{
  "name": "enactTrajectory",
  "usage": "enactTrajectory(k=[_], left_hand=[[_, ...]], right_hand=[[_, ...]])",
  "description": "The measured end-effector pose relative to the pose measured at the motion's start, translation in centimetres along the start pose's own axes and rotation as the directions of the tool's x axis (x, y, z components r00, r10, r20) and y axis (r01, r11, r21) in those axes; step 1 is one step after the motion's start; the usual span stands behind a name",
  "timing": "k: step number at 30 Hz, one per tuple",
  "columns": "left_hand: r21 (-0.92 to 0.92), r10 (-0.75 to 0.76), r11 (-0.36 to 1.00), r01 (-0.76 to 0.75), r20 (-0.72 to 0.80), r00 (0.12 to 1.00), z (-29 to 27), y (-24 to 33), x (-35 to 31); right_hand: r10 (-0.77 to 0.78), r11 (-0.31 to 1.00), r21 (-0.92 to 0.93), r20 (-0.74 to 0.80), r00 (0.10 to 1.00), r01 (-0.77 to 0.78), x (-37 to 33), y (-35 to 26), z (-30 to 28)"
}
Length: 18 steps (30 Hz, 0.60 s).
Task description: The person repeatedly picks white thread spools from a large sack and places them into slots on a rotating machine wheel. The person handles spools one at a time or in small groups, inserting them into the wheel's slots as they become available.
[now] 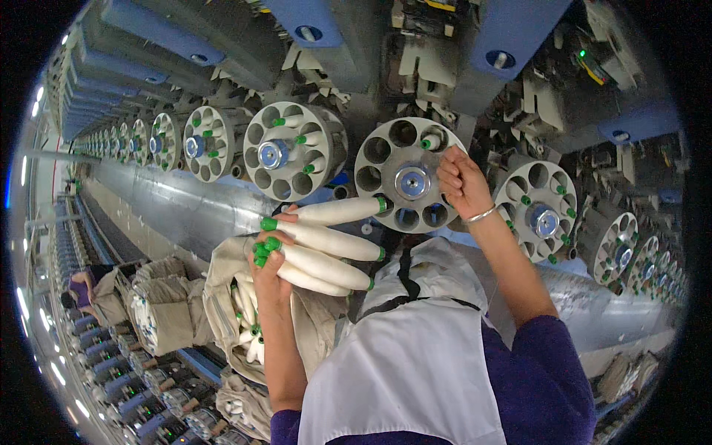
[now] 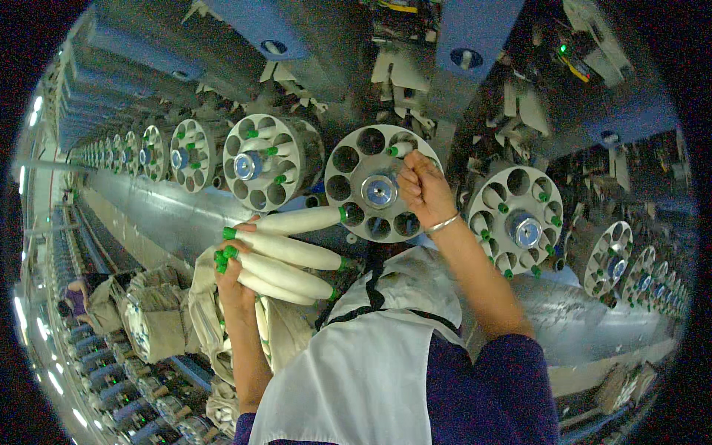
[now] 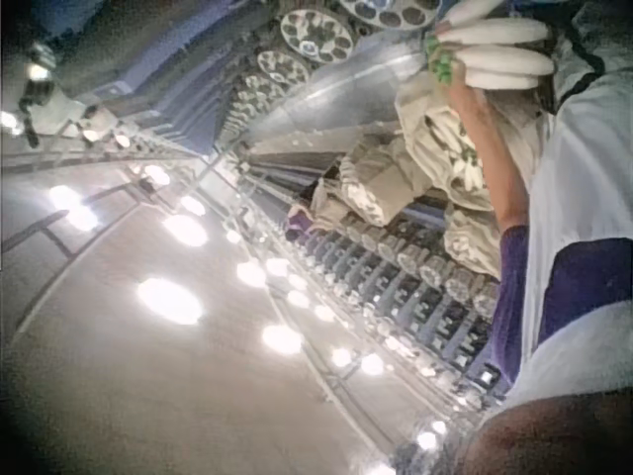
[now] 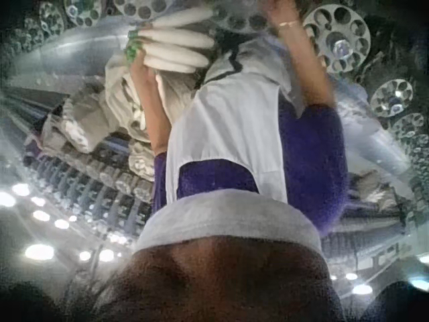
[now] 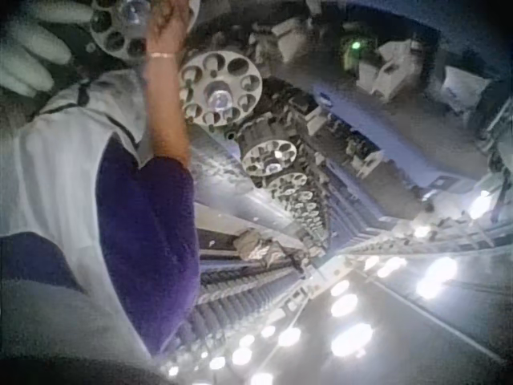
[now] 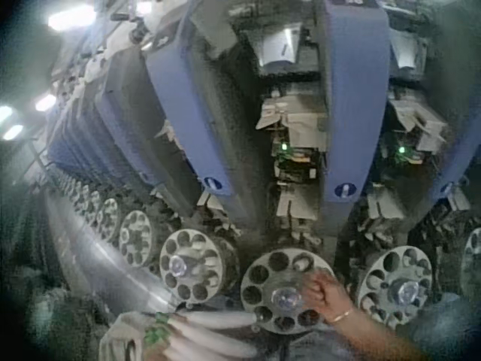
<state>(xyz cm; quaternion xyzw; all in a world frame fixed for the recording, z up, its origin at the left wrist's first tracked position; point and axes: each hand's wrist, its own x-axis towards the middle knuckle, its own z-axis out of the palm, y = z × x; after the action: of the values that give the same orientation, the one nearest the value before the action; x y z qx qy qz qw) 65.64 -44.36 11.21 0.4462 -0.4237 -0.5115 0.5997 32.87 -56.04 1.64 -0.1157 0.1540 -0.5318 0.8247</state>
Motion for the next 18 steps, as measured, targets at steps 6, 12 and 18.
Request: enactTrajectory(k=[6, 12, 18], left_hand=[[-0.129, 0.039, 0.991, -0.025, 0.105, 0.994, -0.7, -0.4, 1.7], [0.228, 0.027, 0.972, -0.047, 0.094, 0.995, 1.2, -0.1, 3.3], [0.371, 0.037, 0.928, -0.044, 0.026, 0.999, 6.4, -3.5, 6.6]], right_hand=[[-0.086, 0.038, -0.992, 0.116, 0.990, 0.119, -2.6, 1.0, 1.9], [-0.050, -0.392, -0.905, 0.201, 0.978, 0.166, -2.9, -0.9, 0.3], [-0.237, 0.372, -0.909, 0.100, 0.966, 0.185, 0.3, 2.3, 0.4]])
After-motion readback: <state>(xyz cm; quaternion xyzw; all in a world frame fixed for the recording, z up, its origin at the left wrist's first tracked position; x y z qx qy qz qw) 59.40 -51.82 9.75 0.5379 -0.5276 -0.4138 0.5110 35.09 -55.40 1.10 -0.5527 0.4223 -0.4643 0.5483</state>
